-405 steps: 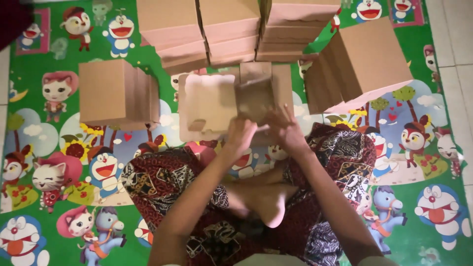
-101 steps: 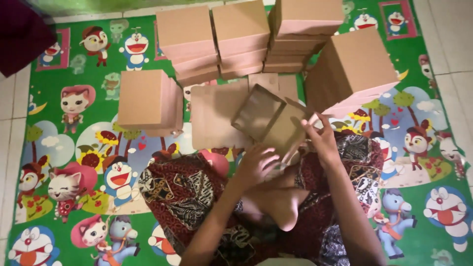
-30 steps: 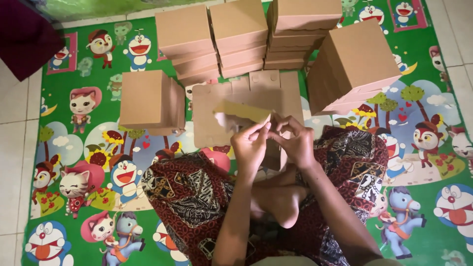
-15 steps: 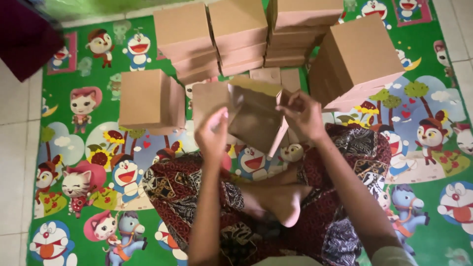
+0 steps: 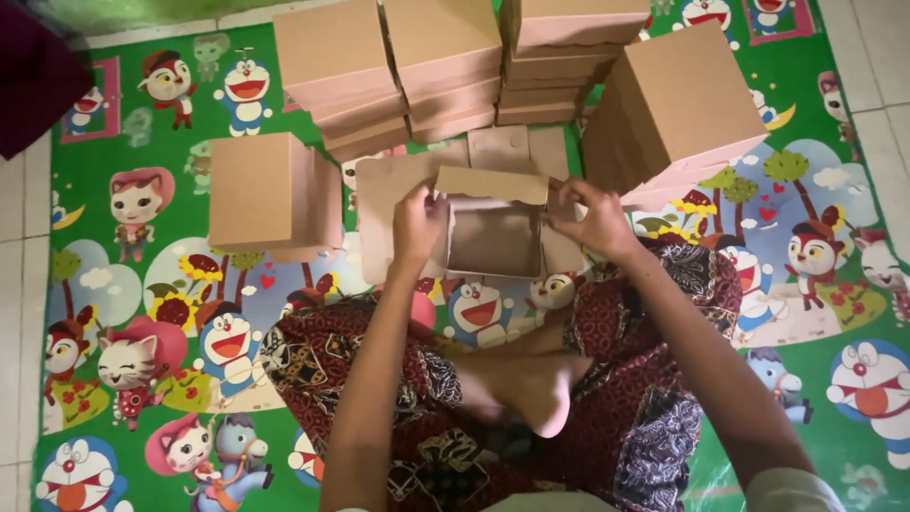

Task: Folding flat cardboard templates into small boxes and stacking them.

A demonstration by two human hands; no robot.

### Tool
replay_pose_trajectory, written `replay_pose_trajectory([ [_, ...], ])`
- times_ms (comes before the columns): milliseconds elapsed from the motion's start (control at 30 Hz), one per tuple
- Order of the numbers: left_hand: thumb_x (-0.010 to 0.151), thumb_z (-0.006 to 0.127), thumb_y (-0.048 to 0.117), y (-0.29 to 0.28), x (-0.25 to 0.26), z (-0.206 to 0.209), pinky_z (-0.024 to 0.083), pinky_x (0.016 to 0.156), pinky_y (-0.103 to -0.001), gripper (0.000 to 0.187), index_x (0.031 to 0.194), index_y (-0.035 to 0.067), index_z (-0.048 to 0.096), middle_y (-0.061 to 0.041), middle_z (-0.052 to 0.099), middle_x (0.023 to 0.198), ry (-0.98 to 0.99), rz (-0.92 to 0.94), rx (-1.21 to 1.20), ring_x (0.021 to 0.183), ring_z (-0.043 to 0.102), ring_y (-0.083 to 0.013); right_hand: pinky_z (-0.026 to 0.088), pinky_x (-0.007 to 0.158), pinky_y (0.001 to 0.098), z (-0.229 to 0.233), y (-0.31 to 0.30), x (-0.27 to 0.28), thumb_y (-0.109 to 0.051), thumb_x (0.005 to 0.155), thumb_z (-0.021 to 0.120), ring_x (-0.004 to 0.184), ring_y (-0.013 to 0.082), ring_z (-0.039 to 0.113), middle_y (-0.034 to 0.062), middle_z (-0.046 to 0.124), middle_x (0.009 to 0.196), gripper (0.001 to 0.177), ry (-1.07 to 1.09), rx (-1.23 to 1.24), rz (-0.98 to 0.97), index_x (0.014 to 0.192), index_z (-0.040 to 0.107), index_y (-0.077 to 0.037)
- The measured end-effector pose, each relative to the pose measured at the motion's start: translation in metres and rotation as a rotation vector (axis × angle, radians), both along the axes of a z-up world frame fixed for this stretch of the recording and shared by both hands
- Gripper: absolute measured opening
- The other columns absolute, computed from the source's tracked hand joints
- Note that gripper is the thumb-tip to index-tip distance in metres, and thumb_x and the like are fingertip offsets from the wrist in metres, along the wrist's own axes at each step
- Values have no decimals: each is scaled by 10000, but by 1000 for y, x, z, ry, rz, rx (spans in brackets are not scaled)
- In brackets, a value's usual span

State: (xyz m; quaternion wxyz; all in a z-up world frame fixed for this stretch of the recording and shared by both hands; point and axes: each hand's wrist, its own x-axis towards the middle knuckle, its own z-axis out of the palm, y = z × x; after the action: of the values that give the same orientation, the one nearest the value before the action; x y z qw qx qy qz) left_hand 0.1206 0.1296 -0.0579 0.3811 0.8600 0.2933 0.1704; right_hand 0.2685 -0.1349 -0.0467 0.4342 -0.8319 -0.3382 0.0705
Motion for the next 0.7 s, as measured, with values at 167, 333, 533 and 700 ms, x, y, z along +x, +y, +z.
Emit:
replay_pose_trajectory([
  [167,866,644,28,7,-14,4,612,828,-454,428,1291,73,671,-186,748,1130,-171,-130,-12,983,738,-360,589,878,416,8,-2,1,-130,724,878,908,286,743,52,762,925,313,-119,-44,178,959,673,-138],
  [333,832,705,13,-4,-30,13,575,938,-469,503,1330,58,647,-185,711,1230,-201,-166,-85,1084,705,-370,584,865,444,24,-1,-9,-135,773,844,928,320,735,95,753,1000,273,-171,-44,234,972,659,-106],
  [533,826,734,-5,-10,-54,20,499,1071,-493,596,1402,90,617,-186,645,1355,-155,-200,-147,1222,630,-389,582,880,460,44,-2,-31,-116,859,783,1011,350,727,130,746,1098,151,-181,-43,292,914,649,-71],
  [700,861,713,-15,-5,-69,8,447,1136,-510,650,1468,170,570,-142,598,1430,-27,-266,-153,1309,576,-373,573,935,464,23,-5,-45,-100,866,771,1112,344,705,127,731,1187,148,-227,-22,301,893,627,-77],
])
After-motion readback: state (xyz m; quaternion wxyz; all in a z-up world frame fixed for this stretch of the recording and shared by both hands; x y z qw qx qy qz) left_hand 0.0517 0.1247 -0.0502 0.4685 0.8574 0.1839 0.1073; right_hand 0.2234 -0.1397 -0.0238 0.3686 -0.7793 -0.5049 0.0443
